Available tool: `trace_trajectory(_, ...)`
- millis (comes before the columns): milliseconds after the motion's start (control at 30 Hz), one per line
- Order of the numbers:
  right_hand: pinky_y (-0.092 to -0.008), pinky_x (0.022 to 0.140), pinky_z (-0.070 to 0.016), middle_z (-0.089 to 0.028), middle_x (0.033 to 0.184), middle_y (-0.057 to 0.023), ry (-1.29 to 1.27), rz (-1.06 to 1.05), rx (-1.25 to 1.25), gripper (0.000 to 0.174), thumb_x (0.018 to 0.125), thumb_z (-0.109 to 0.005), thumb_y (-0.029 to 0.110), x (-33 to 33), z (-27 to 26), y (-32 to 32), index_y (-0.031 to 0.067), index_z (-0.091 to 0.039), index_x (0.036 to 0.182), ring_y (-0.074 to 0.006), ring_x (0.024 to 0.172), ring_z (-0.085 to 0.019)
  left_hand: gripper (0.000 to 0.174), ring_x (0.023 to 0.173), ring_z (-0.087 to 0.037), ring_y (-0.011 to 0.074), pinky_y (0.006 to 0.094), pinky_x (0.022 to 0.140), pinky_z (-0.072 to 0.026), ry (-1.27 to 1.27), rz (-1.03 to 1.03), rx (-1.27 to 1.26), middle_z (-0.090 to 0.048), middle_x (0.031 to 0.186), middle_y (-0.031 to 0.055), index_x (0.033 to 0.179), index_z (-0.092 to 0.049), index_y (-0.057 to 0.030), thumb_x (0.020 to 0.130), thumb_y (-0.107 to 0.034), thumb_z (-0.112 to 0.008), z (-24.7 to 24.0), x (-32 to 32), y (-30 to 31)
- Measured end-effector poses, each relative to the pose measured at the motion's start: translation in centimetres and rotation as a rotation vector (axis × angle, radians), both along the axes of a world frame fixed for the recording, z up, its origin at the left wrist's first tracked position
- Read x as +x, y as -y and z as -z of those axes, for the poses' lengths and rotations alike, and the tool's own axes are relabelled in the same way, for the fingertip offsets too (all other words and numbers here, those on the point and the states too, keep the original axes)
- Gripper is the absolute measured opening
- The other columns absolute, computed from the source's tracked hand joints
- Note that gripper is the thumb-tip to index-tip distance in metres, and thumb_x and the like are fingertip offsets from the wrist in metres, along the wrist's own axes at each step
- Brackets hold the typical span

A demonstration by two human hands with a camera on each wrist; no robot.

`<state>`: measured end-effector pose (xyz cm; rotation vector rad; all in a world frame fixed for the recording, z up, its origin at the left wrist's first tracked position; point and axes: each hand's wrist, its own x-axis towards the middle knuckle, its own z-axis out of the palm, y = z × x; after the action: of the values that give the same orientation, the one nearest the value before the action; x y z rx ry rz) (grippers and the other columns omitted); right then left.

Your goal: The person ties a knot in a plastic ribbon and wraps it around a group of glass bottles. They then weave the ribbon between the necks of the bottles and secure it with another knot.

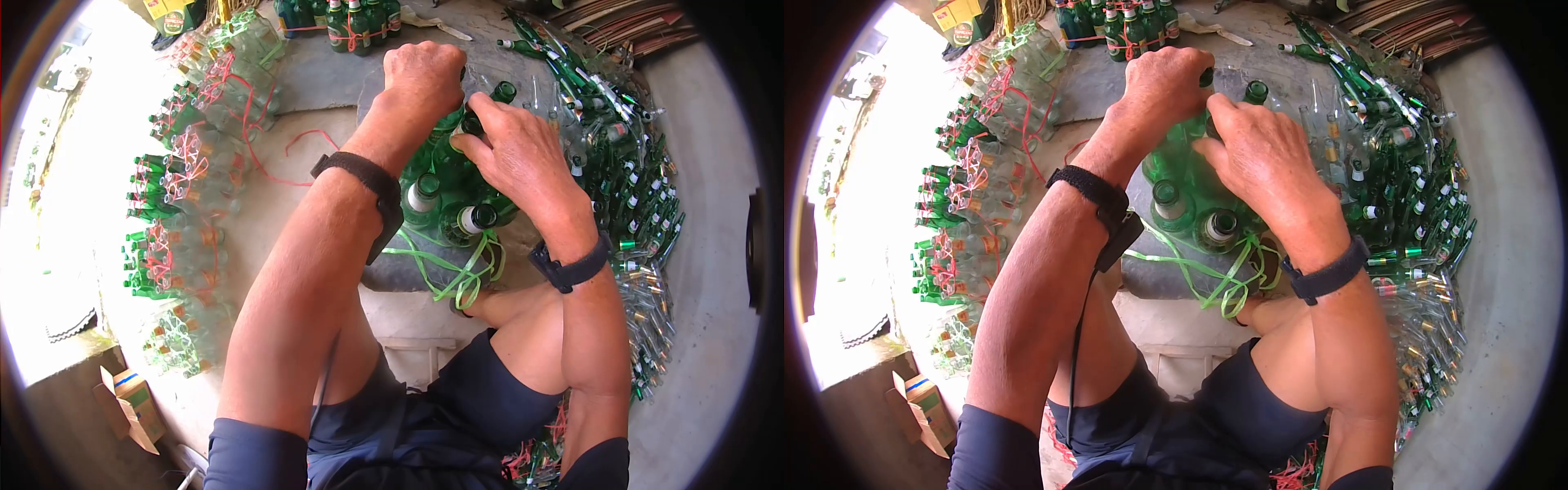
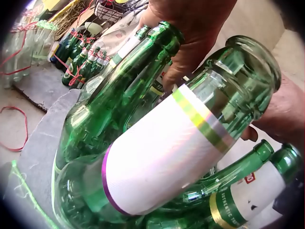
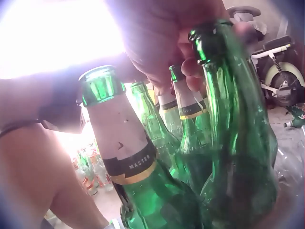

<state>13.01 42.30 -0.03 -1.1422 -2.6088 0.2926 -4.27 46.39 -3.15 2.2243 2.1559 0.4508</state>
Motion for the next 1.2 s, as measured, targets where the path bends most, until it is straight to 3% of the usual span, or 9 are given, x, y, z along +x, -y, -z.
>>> trace_trajectory(67,-0.0572,0.080,-0.0529,-0.070,0.091,-0.0255,0.049,0.004,-0.037,0.031,0.088,-0.072,0.027,-0.4,0.5,-0.4,0.0010,-0.062,0.102,-0.0464,0.092,-0.068,0.034,0.093,-0.074,0.0363,0.0503,0.079,-0.0583,0.000,-0.004,-0.021,-0.076,0.094,0.0150,0.106,-0.076,-0.0160,0.075,-0.030,-0.077,-0.3,0.1,0.2)
trace_trajectory(333,-0.0567,0.081,-0.0547,-0.070,0.085,-0.0279,0.045,0.034,-0.036,0.025,0.085,-0.070,0.024,-1.2,1.0,-0.4,-0.0010,-0.069,0.089,-0.0475,0.087,-0.069,0.043,0.098,-0.074,0.0346,0.0490,0.082,-0.0580,0.009,-0.003,-0.010,-0.076,0.100,0.0130,0.115,-0.076,-0.0189,0.074,-0.028,-0.076,0.2,-0.1,0.1)
trace_trajectory(433,-0.0566,0.081,-0.0550,-0.070,0.084,-0.0277,0.057,0.018,0.000,0.025,0.085,-0.068,0.023,-1.1,0.9,-0.1,-0.0015,-0.070,0.087,-0.0473,0.085,-0.070,0.042,0.097,-0.074,0.0345,0.0489,0.081,-0.0581,0.017,0.008,0.011,-0.076,0.100,0.0129,0.114,-0.077,-0.0184,0.073,-0.027,-0.076,0.2,-0.1,0.1)
trace_trajectory(500,-0.0565,0.080,-0.0550,-0.071,0.084,-0.0276,0.059,0.015,0.010,0.025,0.084,-0.067,0.023,-1.0,0.7,0.1,-0.0017,-0.070,0.087,-0.0469,0.085,-0.070,0.028,0.097,-0.074,0.0360,0.0469,0.083,-0.0577,0.061,0.004,0.004,-0.076,0.100,0.0139,0.102,-0.078,-0.0167,0.074,-0.018,-0.074,0.1,0.0,0.0)
trace_trajectory(633,-0.0554,0.079,-0.0539,-0.070,0.080,-0.0258,0.111,0.034,-0.062,0.027,0.084,-0.070,0.025,-1.1,0.1,0.6,-0.0021,-0.070,0.085,-0.0460,0.083,-0.069,0.028,0.098,-0.074,0.0359,0.0473,0.083,-0.0577,0.065,0.008,0.009,-0.076,0.100,0.0141,0.102,-0.078,-0.0167,0.075,-0.016,-0.072,0.1,0.0,0.1)
trace_trajectory(900,-0.0548,0.077,-0.0533,-0.069,0.079,-0.0237,0.151,0.047,-0.046,0.028,0.082,-0.074,0.029,-0.5,0.0,1.3,0.0007,-0.070,0.084,-0.0455,0.084,-0.069,0.028,0.096,-0.074,0.0367,0.0488,0.082,-0.0588,0.018,0.017,0.018,-0.076,0.098,0.0149,0.101,-0.078,-0.0166,0.074,-0.019,-0.071,0.2,-0.3,0.0)
trace_trajectory(933,-0.0550,0.077,-0.0534,-0.070,0.080,-0.0238,0.125,0.025,-0.057,0.028,0.082,-0.074,0.029,-0.5,0.0,1.2,0.0009,-0.069,0.082,-0.0456,0.084,-0.069,0.042,0.097,-0.073,0.0366,0.0513,0.083,-0.0573,-0.010,0.013,-0.012,-0.075,0.097,0.0149,0.111,-0.075,-0.0168,0.074,-0.036,-0.077,0.4,-0.6,-0.1)
trace_trajectory(1000,-0.0552,0.076,-0.0538,-0.069,0.079,-0.0242,0.053,-0.015,-0.041,0.027,0.081,-0.073,0.027,-0.1,0.1,1.2,0.0012,-0.068,0.077,-0.0458,0.083,-0.069,0.046,0.097,-0.072,0.0382,0.0513,0.083,-0.0568,0.034,0.036,0.021,-0.075,0.097,0.0178,0.113,-0.073,-0.0135,0.074,-0.038,-0.077,0.6,-0.9,-0.1)
trace_trajectory(1200,-0.0494,0.069,-0.0558,-0.072,0.077,-0.0195,-0.018,-0.027,0.070,0.023,0.077,-0.077,0.026,0.1,0.8,1.7,0.0035,-0.071,0.073,-0.0382,0.077,-0.073,0.036,0.095,-0.071,0.0396,0.0520,0.079,-0.0557,0.052,0.037,-0.039,-0.075,0.096,0.0157,0.103,-0.071,-0.0135,0.076,-0.036,-0.074,-0.2,-0.7,0.0)
